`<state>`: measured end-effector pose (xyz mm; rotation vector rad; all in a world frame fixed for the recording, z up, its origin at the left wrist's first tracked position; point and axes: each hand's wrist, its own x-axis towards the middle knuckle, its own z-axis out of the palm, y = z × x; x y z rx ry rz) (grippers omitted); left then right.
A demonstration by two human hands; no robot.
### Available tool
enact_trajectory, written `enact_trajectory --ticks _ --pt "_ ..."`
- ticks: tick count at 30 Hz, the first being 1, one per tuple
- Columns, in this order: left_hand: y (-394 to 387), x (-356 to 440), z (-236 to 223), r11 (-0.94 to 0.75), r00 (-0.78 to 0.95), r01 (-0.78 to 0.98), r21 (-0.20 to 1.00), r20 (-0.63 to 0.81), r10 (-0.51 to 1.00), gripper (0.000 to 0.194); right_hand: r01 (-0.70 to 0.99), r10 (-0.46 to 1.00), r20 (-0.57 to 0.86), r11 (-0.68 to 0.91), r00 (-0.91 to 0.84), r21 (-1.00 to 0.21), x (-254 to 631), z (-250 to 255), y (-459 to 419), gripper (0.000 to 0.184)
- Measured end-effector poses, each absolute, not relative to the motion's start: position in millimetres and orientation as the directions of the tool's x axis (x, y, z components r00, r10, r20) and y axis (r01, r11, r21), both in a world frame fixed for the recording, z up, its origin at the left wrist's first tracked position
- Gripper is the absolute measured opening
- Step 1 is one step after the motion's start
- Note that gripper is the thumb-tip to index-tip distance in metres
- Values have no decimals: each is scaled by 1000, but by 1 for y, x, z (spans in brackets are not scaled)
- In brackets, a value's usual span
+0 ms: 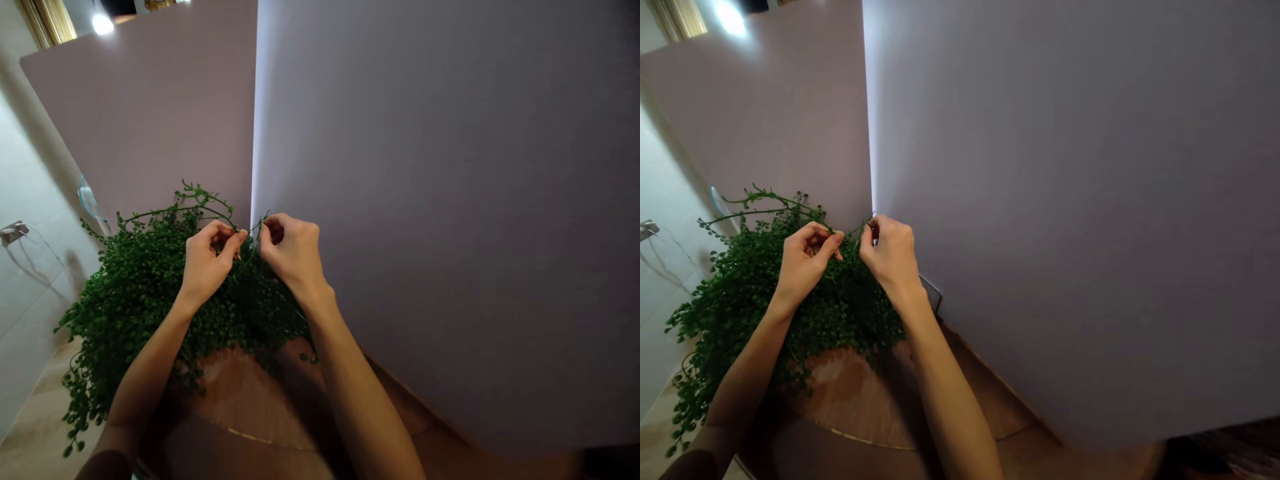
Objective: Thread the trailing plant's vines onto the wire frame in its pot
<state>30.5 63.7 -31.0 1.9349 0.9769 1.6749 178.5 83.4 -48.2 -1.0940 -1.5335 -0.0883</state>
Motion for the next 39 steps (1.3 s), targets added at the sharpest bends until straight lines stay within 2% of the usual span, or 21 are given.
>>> enact_trajectory --ticks 6,12,15,17,19,22,25,29,35,39 --pt "61 32 -32 -683 42 276 676 702 711 21 696 591 795 513 138 -502 174 -51 90 20" --pt "51 10 -16 -789 -108 139 599 801 589 29 752 715 659 297 233 -588 221 -67 111 18" --pt "58 3 -14 -766 -94 60 640 767 634 30 746 766 600 258 230 -614 237 -69 111 16" --pt "62 4 -16 -735 -66 -7 678 734 676 30 744 752 625 291 211 -602 235 -64 104 17" --pt "64 8 -18 -707 -42 -57 705 706 707 31 716 698 702 417 143 -560 226 -56 93 16" --pt "62 13 -20 -675 -15 -74 734 676 737 32 558 558 829 697 -30 -450 208 -43 75 16" --pt "60 14 -21 -655 -6 -80 751 657 754 31 404 389 917 855 -88 -324 192 -37 61 11" --pt "60 14 -22 -641 4 -70 764 643 766 30 407 256 966 886 -36 -220 177 -37 54 11" --pt "60 17 -23 -629 8 -58 775 630 776 29 525 326 945 806 -7 -275 172 -40 53 10" --pt "56 16 -21 -625 16 -33 780 625 780 30 537 292 956 811 -30 -232 177 -39 56 12"
